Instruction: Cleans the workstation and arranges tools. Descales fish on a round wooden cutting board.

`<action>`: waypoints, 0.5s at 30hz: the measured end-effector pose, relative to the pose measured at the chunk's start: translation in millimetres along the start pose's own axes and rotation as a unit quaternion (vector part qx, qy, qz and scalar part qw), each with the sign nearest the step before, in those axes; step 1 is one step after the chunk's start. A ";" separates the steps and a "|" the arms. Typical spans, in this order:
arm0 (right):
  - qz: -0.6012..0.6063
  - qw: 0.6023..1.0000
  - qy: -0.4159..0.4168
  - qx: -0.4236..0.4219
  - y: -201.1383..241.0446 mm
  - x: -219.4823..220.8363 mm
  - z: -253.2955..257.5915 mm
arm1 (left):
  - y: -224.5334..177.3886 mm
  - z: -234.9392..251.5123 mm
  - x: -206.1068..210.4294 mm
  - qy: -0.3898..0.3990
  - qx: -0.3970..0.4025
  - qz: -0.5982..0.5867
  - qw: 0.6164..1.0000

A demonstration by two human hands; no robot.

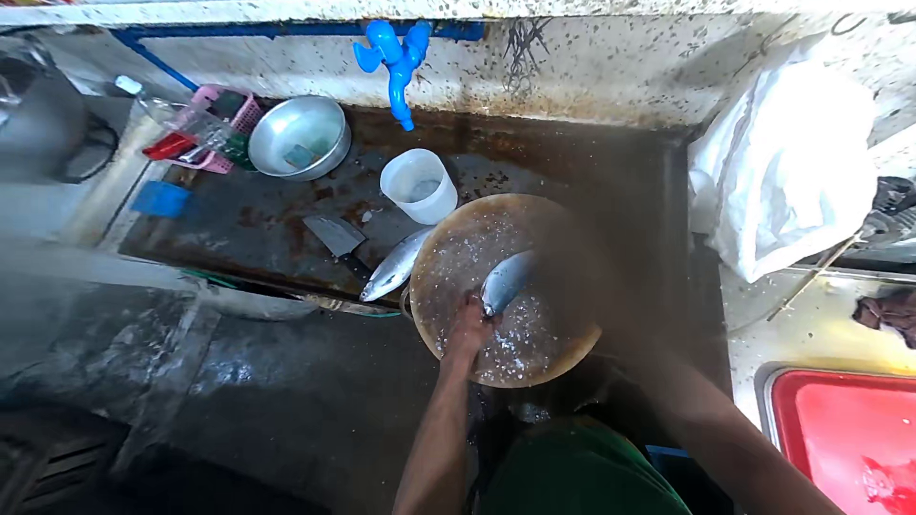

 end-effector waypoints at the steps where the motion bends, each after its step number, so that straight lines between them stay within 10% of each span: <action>1: 0.015 0.998 0.018 -0.054 3.0 28.0 6.4 | -0.2 0.9 -0.9 0.008 0.003 -0.005 1.000; 4: 0.015 0.980 0.189 -0.060 -5.7 56.9 25.5 | 2.4 -0.6 2.2 0.012 0.021 -0.004 1.000; 8: 0.095 0.994 0.026 0.036 -42.0 8.3 77.0 | -1.2 -1.9 -3.7 -0.024 0.042 -0.025 0.999; 12: -0.015 0.988 0.151 -0.037 28.7 55.5 20.9 | 3.1 0.1 -8.3 -0.037 0.031 -0.033 0.998; 15: -0.012 0.994 0.110 -0.007 2.5 27.9 41.9 | -0.2 -4.4 -7.6 -0.103 0.054 -0.041 0.992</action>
Point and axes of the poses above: each hand's wrist, its own z-axis towards the middle knuckle, its own x-axis out of the palm, y = z × x, the point moved 10 cm from there along z, towards the middle knuckle, and after that the axes turned 9 degrees about z, right-handed, at the moved point
